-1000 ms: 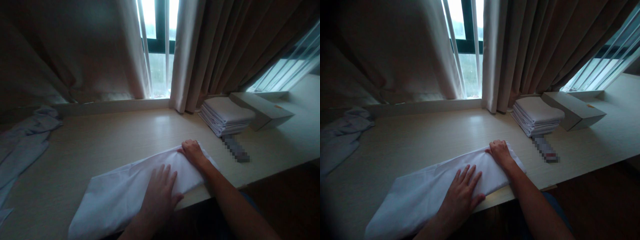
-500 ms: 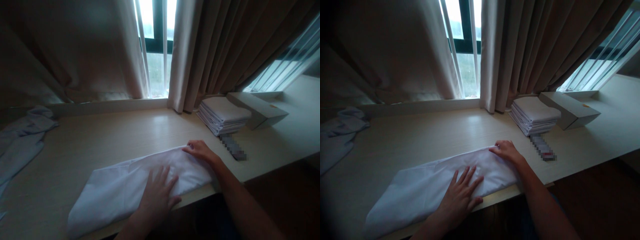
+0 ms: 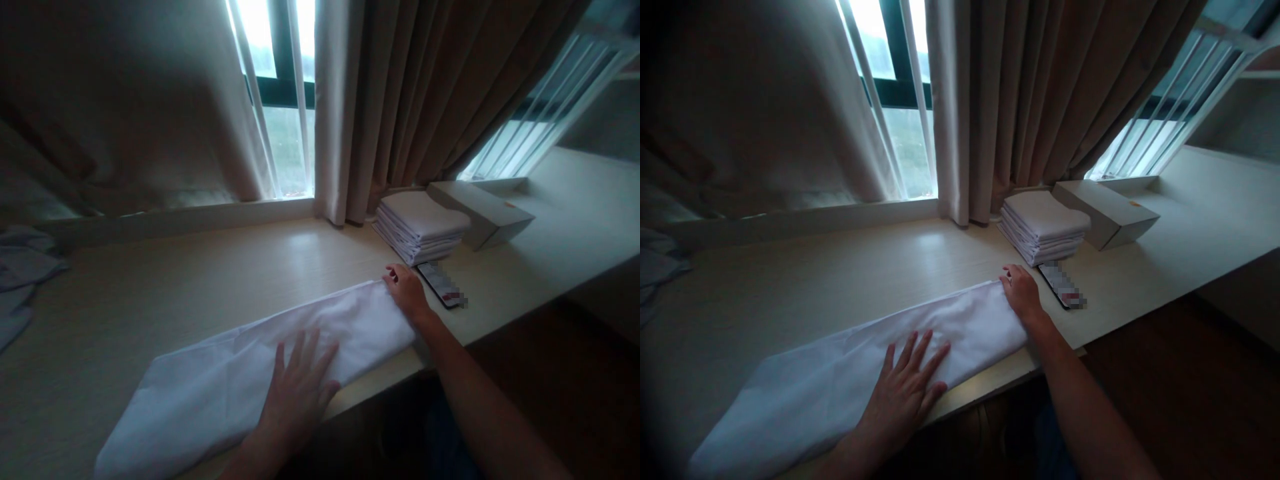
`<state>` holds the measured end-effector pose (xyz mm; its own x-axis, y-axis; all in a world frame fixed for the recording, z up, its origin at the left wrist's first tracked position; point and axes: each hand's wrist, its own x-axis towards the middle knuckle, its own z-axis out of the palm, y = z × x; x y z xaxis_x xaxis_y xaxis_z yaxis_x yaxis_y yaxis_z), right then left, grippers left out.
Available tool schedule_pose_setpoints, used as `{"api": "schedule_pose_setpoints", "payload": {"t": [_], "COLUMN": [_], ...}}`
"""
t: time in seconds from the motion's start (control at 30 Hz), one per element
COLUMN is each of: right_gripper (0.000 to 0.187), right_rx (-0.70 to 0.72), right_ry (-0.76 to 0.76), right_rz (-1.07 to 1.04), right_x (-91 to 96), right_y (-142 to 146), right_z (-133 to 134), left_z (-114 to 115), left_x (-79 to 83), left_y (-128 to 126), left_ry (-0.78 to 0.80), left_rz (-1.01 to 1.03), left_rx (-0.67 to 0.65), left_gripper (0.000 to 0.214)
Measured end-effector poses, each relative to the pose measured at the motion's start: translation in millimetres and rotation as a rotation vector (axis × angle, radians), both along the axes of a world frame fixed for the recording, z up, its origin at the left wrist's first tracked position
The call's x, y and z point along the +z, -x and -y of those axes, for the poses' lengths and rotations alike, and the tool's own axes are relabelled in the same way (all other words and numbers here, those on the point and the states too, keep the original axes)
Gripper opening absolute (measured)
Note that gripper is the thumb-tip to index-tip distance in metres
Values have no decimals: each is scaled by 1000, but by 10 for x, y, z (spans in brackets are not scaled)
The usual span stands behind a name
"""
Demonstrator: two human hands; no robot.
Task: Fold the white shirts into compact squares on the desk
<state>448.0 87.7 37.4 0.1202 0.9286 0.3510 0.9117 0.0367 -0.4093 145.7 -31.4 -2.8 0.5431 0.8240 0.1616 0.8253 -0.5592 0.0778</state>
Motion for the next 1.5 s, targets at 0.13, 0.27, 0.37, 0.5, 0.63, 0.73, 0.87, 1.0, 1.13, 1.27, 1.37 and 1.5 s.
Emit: {"api": "schedule_pose_setpoints", "payload": {"t": [0.13, 0.27, 0.37, 0.5, 0.63, 0.73, 0.87, 1.0, 1.13, 1.27, 1.37, 1.5], "right_gripper": [32, 36, 42, 38, 34, 38, 36, 30, 23, 21, 21, 31], "right_rx": [51, 289, -67, -110, -136, -116, -103, -155, -171, -225, -259, -190], "right_ry": [-106, -61, -38, 158, 120, 45, 24, 34, 50, 102, 80, -186], "right_rz": [39, 127, -70, -322, -344, -436, -419, -345, -275, -196, -130, 58], "right_x": [139, 14, -135, -248, -333, -374, -395, -430, -464, -450, -396, -342], "right_y": [352, 626, 402, 33, 35, 92, 99, 112, 160, 173, 185, 397], "right_z": [591, 1256, 1364, 1155, 1053, 1059, 1058, 1022, 980, 951, 968, 1131], "left_z": [6, 25, 44, 88, 162, 199, 203, 199, 207, 219, 221, 217], "left_x": [-19, -20, -8, 23, 18, -38, -120, -130, -118, -150, -173, -174], "left_y": [-13, -20, -36, -127, -268, -311, -277, -278, -316, -326, -331, -349], "left_ry": [-15, -50, -81, -135, -169, -169, -135, -97, -92, -109, -115, -111], "left_rz": [13, 20, 13, 29, 77, 80, 73, 64, 65, 66, 63, 48], "left_rx": [5, 23, 44, -7, -143, -192, -184, -164, -113, -93, -84, -72], "left_gripper": [64, 62, 62, 61, 61, 62, 65, 68, 71, 70, 69, 71]}}
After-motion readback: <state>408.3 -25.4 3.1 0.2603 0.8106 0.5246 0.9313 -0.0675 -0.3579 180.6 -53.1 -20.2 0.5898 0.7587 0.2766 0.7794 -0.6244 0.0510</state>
